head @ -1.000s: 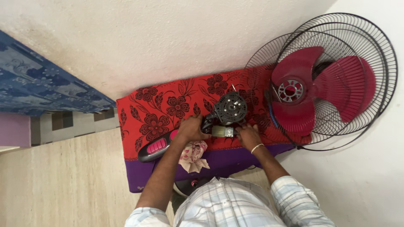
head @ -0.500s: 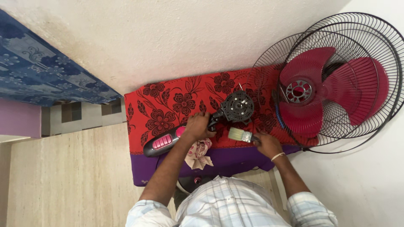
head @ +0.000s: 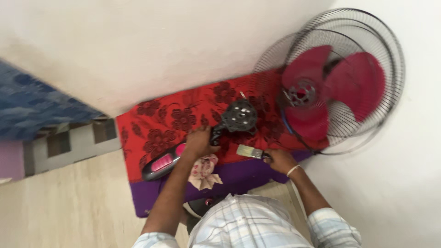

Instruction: The person wipes the fan motor with a cloth, then attaches the front wire cage and aligns the red fan blades onto the motor hub. The person secures the blades by hand and positions the rear cage.

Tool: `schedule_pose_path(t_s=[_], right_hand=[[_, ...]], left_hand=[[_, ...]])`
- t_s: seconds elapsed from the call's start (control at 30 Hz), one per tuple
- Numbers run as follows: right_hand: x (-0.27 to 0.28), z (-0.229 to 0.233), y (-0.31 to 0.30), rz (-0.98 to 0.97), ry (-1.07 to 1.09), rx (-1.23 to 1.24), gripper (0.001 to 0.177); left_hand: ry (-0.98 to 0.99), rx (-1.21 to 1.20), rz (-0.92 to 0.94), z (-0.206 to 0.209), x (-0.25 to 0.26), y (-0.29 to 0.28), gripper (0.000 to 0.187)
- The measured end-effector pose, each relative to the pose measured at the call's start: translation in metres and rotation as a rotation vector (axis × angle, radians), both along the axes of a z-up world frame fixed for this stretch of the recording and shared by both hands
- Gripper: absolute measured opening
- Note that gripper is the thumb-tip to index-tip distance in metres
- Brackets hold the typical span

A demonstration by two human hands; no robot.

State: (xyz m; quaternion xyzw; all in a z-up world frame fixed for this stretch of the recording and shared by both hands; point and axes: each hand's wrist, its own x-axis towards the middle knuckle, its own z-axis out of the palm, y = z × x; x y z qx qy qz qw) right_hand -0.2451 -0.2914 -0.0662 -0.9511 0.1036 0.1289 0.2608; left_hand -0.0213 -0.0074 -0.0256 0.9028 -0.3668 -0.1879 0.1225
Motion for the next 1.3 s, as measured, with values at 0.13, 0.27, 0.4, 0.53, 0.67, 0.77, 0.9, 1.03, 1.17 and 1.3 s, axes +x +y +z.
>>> schedule_pose_path(t_s=[0.13, 0.27, 0.4, 0.53, 0.67, 0.77, 0.9, 1.03, 1.17, 1.3], right_hand=[[-0.04, -0.015, -0.005, -0.11, 0.117, 0.038, 0.03], [-0.096, -0.033, -0.021, -0.251, 0.112, 0.136, 0.029], [-0.16, -0.05, -0.046, -0.448, -0.015, 0.156, 0.027], [-0.202, -0.058, -0.071, -0.841, 0.147, 0.039, 0.031], [-0.214, -0.06, -0.082, -1.191, -0.107, 0.187, 0.034], [-0.191, -0.072, -0.084, -1.418, -0.248, 0.519, 0.037], [-0.135, -0.097, -0.094, -1.487, -0.424, 0.607, 0.042], [-0.098, -0.118, -0.103, -1.144, -0.499, 0.424, 0.035], [-0.091, -0.122, -0.113, -1.021, -0.428, 0.474, 0.035], [-0.101, -0.121, -0.11, -1.167, -0.333, 0.717, 0.023]], left_hand=[[-0.022, 0.042, -0.019, 0.002, 0.004, -0.003, 0.106], [0.031, 0.068, -0.007, 0.011, 0.001, -0.002, 0.113], [0.103, -0.051, 0.006, 0.027, -0.002, 0.0, 0.12], [0.21, -0.064, 0.078, 0.047, 0.007, 0.0, 0.114], [0.107, -0.238, 0.051, 0.063, 0.014, -0.008, 0.108], [0.016, -0.371, -0.003, 0.07, 0.011, -0.017, 0.101], [-0.033, -0.51, -0.02, 0.073, -0.009, -0.037, 0.086], [-0.008, -0.58, 0.067, 0.074, -0.024, -0.049, 0.069], [-0.136, -0.643, 0.028, 0.078, -0.027, -0.047, 0.057], [-0.179, -0.696, 0.048, 0.076, -0.029, -0.036, 0.048]])
